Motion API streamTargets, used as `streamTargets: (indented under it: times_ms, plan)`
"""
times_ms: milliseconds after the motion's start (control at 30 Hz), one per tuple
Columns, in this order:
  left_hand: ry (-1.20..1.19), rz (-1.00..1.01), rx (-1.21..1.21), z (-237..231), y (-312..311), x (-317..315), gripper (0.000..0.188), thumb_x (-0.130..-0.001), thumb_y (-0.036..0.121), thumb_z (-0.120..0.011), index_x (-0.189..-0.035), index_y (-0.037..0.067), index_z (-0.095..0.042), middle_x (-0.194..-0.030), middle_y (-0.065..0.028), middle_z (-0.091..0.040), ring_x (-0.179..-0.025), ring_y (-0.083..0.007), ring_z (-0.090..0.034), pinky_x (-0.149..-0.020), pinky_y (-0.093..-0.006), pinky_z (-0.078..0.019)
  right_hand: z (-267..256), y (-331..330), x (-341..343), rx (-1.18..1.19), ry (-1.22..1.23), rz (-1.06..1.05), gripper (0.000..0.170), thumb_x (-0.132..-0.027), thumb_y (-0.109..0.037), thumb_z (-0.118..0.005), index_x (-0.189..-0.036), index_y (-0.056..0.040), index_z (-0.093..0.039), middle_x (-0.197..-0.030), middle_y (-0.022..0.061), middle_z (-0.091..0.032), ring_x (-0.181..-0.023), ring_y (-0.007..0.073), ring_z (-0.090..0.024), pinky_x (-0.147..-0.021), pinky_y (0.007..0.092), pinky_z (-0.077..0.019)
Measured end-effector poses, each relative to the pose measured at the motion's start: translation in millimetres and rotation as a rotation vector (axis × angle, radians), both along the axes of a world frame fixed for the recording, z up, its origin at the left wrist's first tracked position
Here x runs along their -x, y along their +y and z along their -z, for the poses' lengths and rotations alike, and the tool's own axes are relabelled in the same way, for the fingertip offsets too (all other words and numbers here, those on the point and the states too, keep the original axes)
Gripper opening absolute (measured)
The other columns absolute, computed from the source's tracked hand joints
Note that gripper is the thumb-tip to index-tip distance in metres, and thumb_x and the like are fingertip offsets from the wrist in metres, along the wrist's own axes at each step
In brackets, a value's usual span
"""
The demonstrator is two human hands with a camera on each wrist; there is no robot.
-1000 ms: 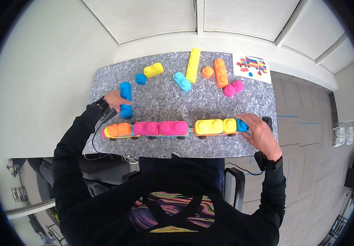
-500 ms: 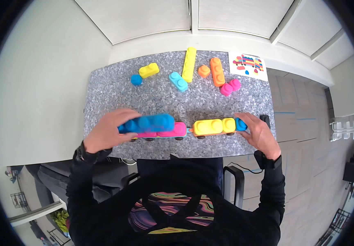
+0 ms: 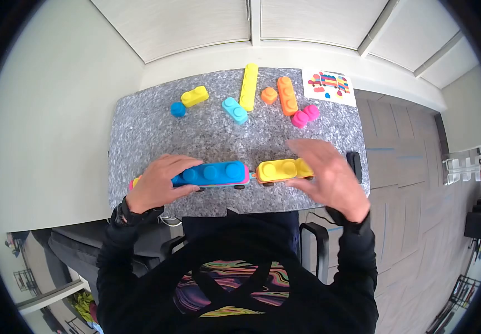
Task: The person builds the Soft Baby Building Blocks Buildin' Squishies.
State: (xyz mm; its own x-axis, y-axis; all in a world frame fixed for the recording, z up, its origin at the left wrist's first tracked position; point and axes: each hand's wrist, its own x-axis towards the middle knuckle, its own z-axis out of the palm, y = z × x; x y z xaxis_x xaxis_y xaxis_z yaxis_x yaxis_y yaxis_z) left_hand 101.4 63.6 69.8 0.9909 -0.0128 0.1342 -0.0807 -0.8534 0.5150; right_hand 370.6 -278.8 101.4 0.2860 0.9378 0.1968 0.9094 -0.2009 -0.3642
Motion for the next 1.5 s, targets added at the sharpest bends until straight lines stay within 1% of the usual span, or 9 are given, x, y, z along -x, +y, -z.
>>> streamTargets:
  times_ms: [167,500,567,967,1100,1167,1267,1400,1500]
  plan:
    - [-0.007,0.015,-0.005,0,-3,-4,0.064,-0.089,0.028,-0.097,-0.146,0.010,-0.075,-0.134,-0.0128,-0.080,-0.124,-0.0368,-0.075,-0.110,-0.0487,-0.0564,16,62,41,-0.157,0.206,-0.248,0.069,-0.097,-0.027,-0.090,-0.156,0.0000,-0.065,-0.144,0.0220,-0.075,-0.133,0.0444,-0.072,-0.115,0.0534,-0.0585]
    - [0.167,-0.094,0.204,0,24,24,0.067,-0.090,0.027,-0.098,-0.150,0.011,-0.074,-0.136,-0.0157,-0.080,-0.121,-0.0392,-0.076,-0.107,-0.0469,-0.0592,43,79,43,-0.102,0.303,-0.288,0.063,-0.098,-0.020,-0.088,-0.153,0.0023,-0.066,-0.139,0.0230,-0.076,-0.124,0.0462,-0.075,-0.106,0.0530,-0.0619]
    - [0.136,-0.088,0.221,1,29,30,0.065,-0.094,0.028,-0.096,-0.152,0.011,-0.073,-0.135,-0.0146,-0.079,-0.107,-0.0361,-0.076,-0.094,-0.0404,-0.0619,42,80,42,-0.093,0.326,-0.290,0.061,-0.098,-0.018,-0.088,-0.152,0.0023,-0.067,-0.139,0.0231,-0.076,-0.123,0.0463,-0.075,-0.105,0.0533,-0.0622]
    - [0.137,-0.125,0.271,11,30,36,0.071,-0.092,0.026,-0.098,-0.156,0.011,-0.073,-0.137,-0.0139,-0.080,-0.087,-0.0294,-0.068,-0.083,-0.0377,-0.0604,45,86,41,-0.113,0.265,-0.340,0.059,-0.097,-0.015,-0.087,-0.150,0.0024,-0.068,-0.134,0.0229,-0.076,-0.119,0.0453,-0.076,-0.102,0.0531,-0.0629]
    - [0.229,-0.204,0.283,5,22,36,0.072,-0.088,0.021,-0.100,-0.155,0.012,-0.075,-0.141,-0.0148,-0.080,-0.115,-0.0362,-0.079,-0.101,-0.0422,-0.0632,48,86,41,-0.109,0.245,-0.329,0.060,-0.095,-0.014,-0.087,-0.150,0.0022,-0.068,-0.133,0.0227,-0.077,-0.119,0.0450,-0.076,-0.101,0.0530,-0.0630]
    - [0.124,-0.144,0.261,11,23,37,0.069,-0.093,0.023,-0.097,-0.156,0.010,-0.072,-0.134,-0.0138,-0.079,-0.082,-0.0278,-0.063,-0.080,-0.0371,-0.0587,49,86,40,-0.092,0.264,-0.332,0.061,-0.094,-0.013,-0.087,-0.150,0.0023,-0.068,-0.132,0.0227,-0.077,-0.119,0.0452,-0.076,-0.100,0.0533,-0.0629]
    - [0.013,-0.079,0.213,20,27,36,0.070,-0.093,0.023,-0.097,-0.156,0.009,-0.071,-0.131,-0.0138,-0.079,-0.081,-0.0278,-0.062,-0.079,-0.0373,-0.0579,49,87,39,-0.086,0.274,-0.329,0.061,-0.094,-0.013,-0.087,-0.150,0.0021,-0.068,-0.131,0.0227,-0.077,-0.119,0.0453,-0.076,-0.101,0.0534,-0.0627]
    - [0.120,-0.116,0.230,8,24,35,0.070,-0.093,0.024,-0.097,-0.156,0.008,-0.071,-0.129,-0.0137,-0.078,-0.081,-0.0282,-0.062,-0.079,-0.0378,-0.0573,53,85,40,-0.129,0.259,-0.331,0.060,-0.095,-0.013,-0.087,-0.150,0.0023,-0.068,-0.132,0.0228,-0.077,-0.120,0.0451,-0.076,-0.103,0.0536,-0.0620]
    - [0.247,-0.176,0.214,1,23,33,0.072,-0.088,0.021,-0.100,-0.155,0.011,-0.074,-0.141,-0.0146,-0.080,-0.109,-0.0336,-0.078,-0.096,-0.0396,-0.0636,56,83,40,-0.133,0.253,-0.339,0.061,-0.095,-0.014,-0.087,-0.150,0.0026,-0.067,-0.134,0.0226,-0.077,-0.122,0.0446,-0.076,-0.105,0.0534,-0.0613]
